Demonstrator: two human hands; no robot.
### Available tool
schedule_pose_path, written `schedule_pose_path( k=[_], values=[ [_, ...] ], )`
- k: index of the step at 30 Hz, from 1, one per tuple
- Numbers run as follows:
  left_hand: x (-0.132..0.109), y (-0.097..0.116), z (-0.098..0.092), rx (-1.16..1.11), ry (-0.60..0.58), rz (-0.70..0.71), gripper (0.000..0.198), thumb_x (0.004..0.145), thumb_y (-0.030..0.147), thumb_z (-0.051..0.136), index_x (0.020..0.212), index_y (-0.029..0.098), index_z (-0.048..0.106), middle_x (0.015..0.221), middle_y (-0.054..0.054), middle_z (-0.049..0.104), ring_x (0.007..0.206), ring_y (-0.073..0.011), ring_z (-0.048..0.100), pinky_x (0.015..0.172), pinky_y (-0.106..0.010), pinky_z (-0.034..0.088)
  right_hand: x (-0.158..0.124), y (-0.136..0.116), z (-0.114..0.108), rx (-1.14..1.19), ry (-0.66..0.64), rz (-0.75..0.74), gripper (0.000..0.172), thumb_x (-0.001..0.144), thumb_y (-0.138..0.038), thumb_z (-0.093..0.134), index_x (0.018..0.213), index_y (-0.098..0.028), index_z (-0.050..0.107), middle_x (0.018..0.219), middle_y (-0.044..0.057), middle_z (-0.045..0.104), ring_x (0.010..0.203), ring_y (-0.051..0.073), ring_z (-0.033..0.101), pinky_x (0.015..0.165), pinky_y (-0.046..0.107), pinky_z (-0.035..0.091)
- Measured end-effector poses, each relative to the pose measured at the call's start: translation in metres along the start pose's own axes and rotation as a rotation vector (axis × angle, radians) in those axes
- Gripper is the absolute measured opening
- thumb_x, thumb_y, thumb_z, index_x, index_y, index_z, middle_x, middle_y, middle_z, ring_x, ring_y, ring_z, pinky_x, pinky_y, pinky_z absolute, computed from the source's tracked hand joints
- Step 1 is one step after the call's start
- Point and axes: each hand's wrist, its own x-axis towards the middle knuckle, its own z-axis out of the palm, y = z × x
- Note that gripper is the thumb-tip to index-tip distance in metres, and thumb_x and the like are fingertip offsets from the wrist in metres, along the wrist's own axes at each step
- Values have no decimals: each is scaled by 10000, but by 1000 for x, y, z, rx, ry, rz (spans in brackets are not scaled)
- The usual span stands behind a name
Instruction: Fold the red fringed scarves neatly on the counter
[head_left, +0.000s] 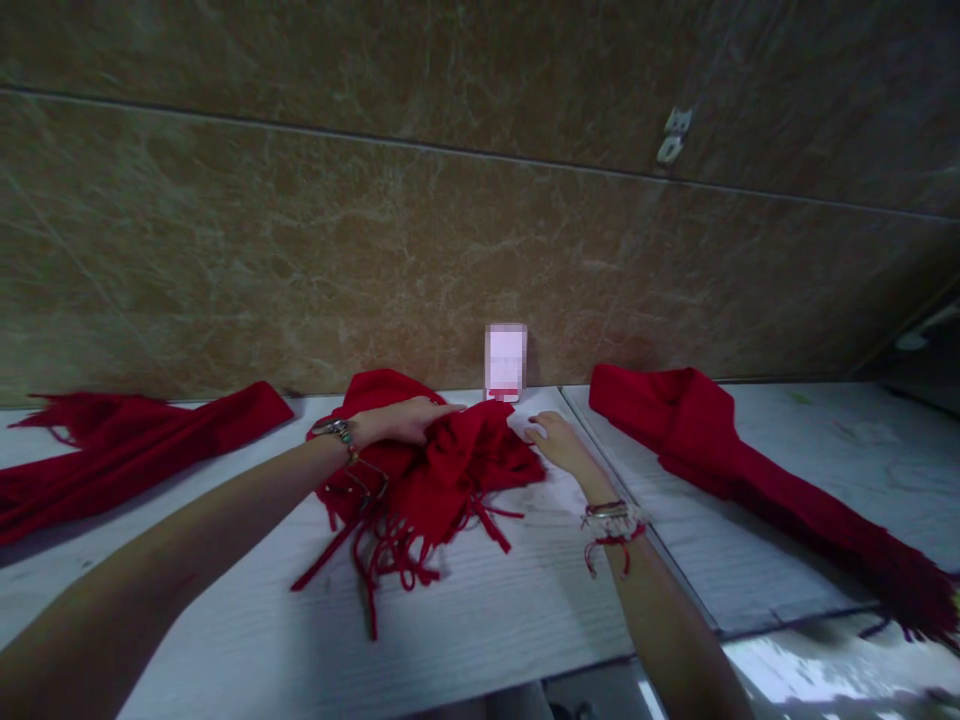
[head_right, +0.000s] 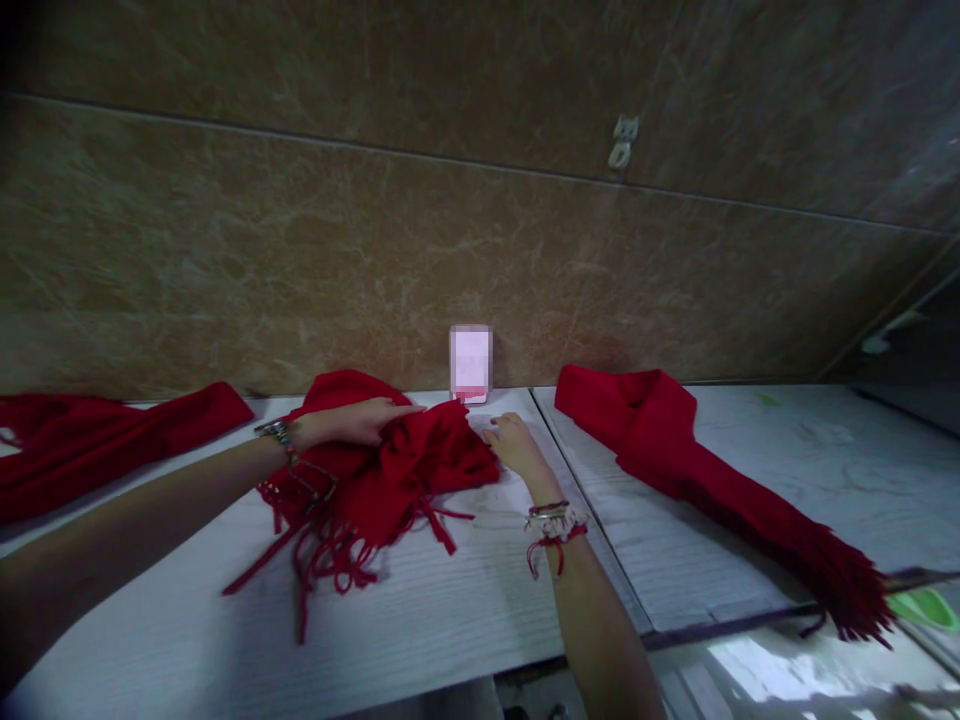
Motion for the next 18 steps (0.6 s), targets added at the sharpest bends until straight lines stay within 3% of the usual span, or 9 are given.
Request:
schedule_pose_path(
  k=[3,5,7,10,12,13,15,18],
  values=[
    [-12,-1,-9,3,52,18,661,658,86,463,1306,169,361,1015,-61,626,852,-167,579,743,-229,429,4,-3,1,34,11,-12,264,871,-317,457,1094,-193,525,1137,72,529,937,170,544,794,378,473],
    [-24,1,-28,11,140,-59,628,673,112,468,1292,146,372,956,-39,627,818,-146,573,736,-214,431,11,-3,3,53,21,-17,276,859,-317,482,1102,-190,518,1136,73,528,938,173,546,790,378,474],
    [-41,2,-54,12,301,-178,589,717,151,437,1297,115,346,887,-8,611,787,-111,557,753,-201,423,19,-2,5,68,30,-22,269,859,-318,481,1098,-200,522,1134,68,529,945,174,544,788,370,474],
    [-75,-3,-92,-1,669,-319,563,784,246,359,1316,80,274,900,18,557,837,-75,506,852,-229,367,29,1,8,87,38,-29,279,858,-319,483,1103,-190,517,1132,70,529,942,177,545,787,377,475],
    [-102,-12,-104,-95,767,-377,607,792,328,349,1329,72,227,977,-2,535,867,-71,486,861,-248,345,32,2,11,102,34,-35,291,859,-316,483,1111,-174,511,1131,74,529,937,179,548,789,388,474],
    [-116,-18,-104,-174,768,-399,635,788,379,347,1333,81,216,1026,-20,533,876,-80,487,839,-250,355,33,2,13,110,30,-40,296,856,-318,486,1113,-173,509,1130,74,529,939,181,547,786,390,475],
    [-145,-33,-96,-383,593,-433,739,762,480,361,1366,130,115,1126,-61,534,900,-114,506,780,-253,403,33,1,19,128,14,-55,284,856,-322,485,1106,-192,516,1135,71,528,945,179,544,787,380,475],
    [-183,-56,-77,-500,72,-509,862,649,548,495,1342,110,226,1004,-67,636,866,-161,562,732,-243,454,32,-5,32,152,-21,-88,287,860,-322,478,1111,-187,513,1138,72,525,948,180,543,791,385,473]
  ],
)
